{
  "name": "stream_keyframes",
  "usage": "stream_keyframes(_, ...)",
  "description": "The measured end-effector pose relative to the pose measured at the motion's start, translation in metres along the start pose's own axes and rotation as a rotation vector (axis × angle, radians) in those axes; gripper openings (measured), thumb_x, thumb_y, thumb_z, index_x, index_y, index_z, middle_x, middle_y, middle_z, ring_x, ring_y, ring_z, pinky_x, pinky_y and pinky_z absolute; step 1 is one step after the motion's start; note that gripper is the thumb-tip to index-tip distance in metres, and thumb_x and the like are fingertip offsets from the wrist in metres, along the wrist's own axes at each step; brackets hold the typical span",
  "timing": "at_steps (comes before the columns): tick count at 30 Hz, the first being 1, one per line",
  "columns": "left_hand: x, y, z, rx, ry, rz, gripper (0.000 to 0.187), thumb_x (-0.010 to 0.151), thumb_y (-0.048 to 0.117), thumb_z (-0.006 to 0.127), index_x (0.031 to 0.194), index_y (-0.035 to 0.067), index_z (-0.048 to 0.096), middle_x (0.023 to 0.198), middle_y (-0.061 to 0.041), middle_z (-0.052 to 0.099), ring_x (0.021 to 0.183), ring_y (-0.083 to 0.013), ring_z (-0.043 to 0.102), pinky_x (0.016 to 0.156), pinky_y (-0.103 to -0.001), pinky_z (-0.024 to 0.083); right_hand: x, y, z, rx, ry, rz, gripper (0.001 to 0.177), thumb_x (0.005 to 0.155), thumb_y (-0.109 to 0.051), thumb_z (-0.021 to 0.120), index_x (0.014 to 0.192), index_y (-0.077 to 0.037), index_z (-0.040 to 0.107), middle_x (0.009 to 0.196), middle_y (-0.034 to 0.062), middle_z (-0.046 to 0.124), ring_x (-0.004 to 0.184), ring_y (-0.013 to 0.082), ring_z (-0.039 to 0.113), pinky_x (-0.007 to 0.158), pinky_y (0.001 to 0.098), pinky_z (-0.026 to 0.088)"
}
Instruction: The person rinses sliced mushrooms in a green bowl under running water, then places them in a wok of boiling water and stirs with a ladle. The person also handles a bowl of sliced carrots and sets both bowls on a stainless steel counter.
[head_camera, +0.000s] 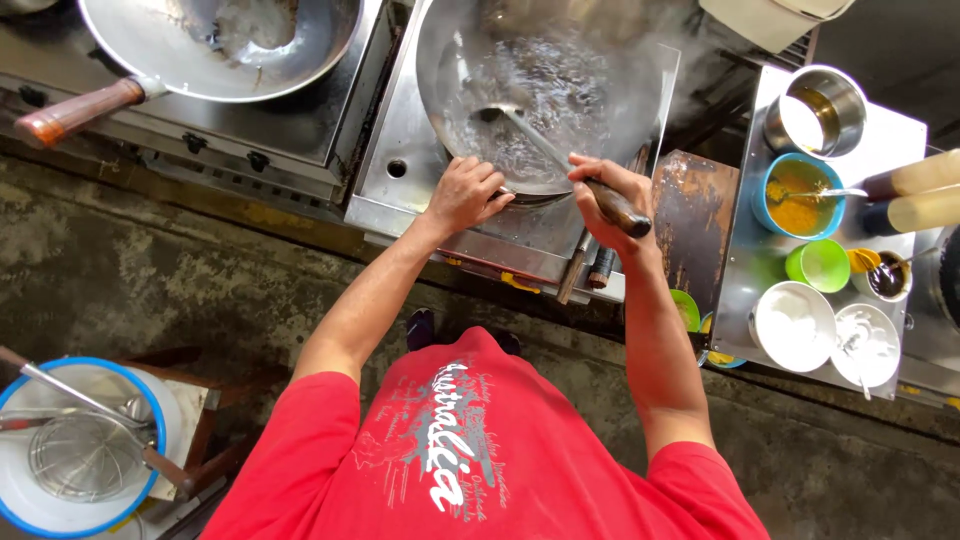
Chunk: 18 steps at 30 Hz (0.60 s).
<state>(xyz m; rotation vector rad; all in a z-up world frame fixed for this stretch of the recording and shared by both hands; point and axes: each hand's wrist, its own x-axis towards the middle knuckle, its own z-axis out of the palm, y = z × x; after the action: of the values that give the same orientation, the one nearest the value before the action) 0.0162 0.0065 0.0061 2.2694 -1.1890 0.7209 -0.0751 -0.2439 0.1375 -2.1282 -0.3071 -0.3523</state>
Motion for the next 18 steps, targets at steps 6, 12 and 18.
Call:
stream_keyframes(6,-0.002,-0.002,0.001,-0.025,0.015,-0.005,0.028,0.095,0.037,0.075,0.09,0.012,0.063,0.087,-0.005,0.055,0.087,-0.0255,0.054,0.083,-0.041,0.043,-0.019,-0.032,-0.03,-0.023,-0.035,-0.012,0.016,0.089,-0.006,0.066,0.103,-0.002,0.074,0.12,0.0163,0.077,0.093,0.0161,0.076,0.08,0.0293,0.061)
stream_keyframes(12,-0.003,-0.001,0.003,-0.001,0.012,-0.025,0.028,0.095,0.038,0.075,0.088,0.014,0.063,0.085,-0.004,0.054,0.087,-0.0254,0.054,0.081,-0.041,0.043,-0.028,-0.05,-0.056,-0.077,-0.067,0.011,0.017,0.088,-0.007,0.067,0.103,-0.003,0.075,0.117,0.0157,0.077,0.091,0.0157,0.076,0.08,0.0284,0.06)
stream_keyframes(18,-0.003,0.001,0.002,0.016,-0.003,-0.031,0.03,0.096,0.041,0.074,0.086,0.015,0.062,0.087,-0.004,0.053,0.088,-0.0249,0.054,0.083,-0.041,0.043,-0.026,-0.029,-0.028,-0.173,-0.018,-0.108,0.021,0.089,-0.006,0.069,0.108,-0.004,0.074,0.122,0.0164,0.075,0.102,0.0255,0.077,0.09,0.0341,0.061)
